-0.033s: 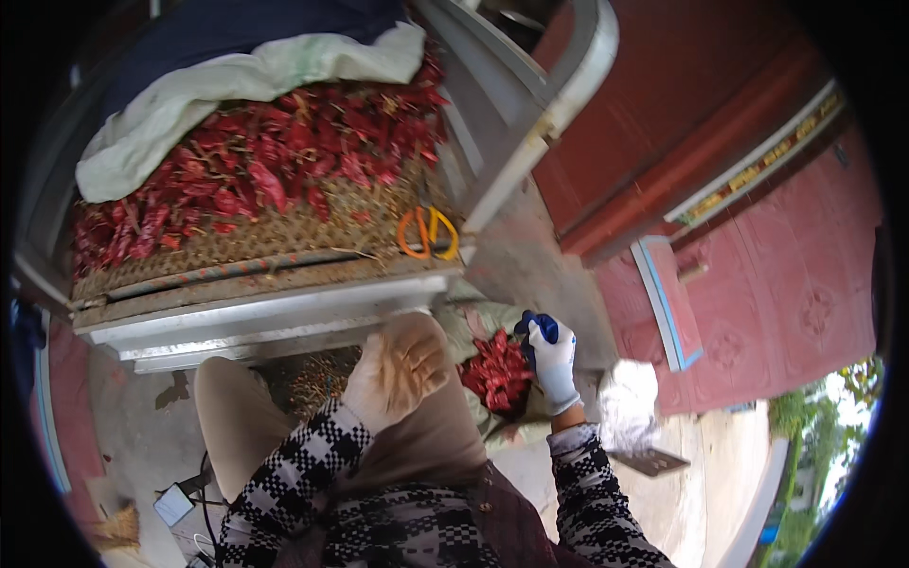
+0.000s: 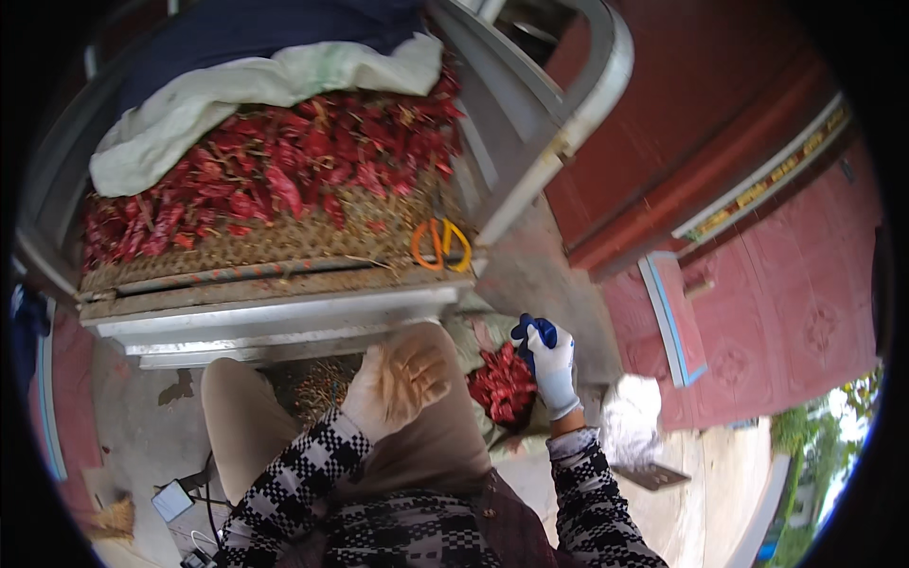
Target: The person sits and repeatedly picks dried red chili peppers from a woven tray, removes the stems by hand, and places the de-stemmed peppers into a sack on the floor. The person occasionally uses scissors to cut stems and adjusts the cloth covering the tray.
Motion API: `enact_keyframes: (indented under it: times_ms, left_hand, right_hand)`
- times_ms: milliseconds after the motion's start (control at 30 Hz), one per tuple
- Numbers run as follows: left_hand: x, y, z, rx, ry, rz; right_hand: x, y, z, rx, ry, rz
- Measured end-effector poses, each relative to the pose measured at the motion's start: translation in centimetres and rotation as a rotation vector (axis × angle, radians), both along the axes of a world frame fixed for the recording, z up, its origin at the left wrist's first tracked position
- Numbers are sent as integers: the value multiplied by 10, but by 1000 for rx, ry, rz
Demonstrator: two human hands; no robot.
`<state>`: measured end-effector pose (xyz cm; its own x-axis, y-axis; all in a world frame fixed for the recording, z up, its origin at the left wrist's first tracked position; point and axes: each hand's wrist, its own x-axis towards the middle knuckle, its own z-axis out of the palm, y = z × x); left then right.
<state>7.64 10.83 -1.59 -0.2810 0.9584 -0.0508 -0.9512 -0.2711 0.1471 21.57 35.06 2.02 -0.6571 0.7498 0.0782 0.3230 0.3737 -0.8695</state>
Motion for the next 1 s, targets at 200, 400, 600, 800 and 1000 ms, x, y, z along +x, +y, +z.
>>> enact_keyframes:
  times_ms: [200, 400, 600, 800, 1000]
  left_hand:
    - [-34, -53, -1, 53, 73, 222]
    - [-54, -91, -30, -19, 172, 359]
    - [-60, -101, -36, -316, 247, 319]
    - [-62, -103, -39, -413, 231, 293]
    - [-63, -103, -45, -443, 238, 301]
  right_hand:
    - [-165, -30, 23, 361, -11, 267]
    - [-286, -15, 41, 684, -499, 229]
    - [-339, 0, 8, 744, -692, 157]
    - [-326, 21, -9, 583, -380, 142]
    - [-278, 8, 36, -560, 120, 255]
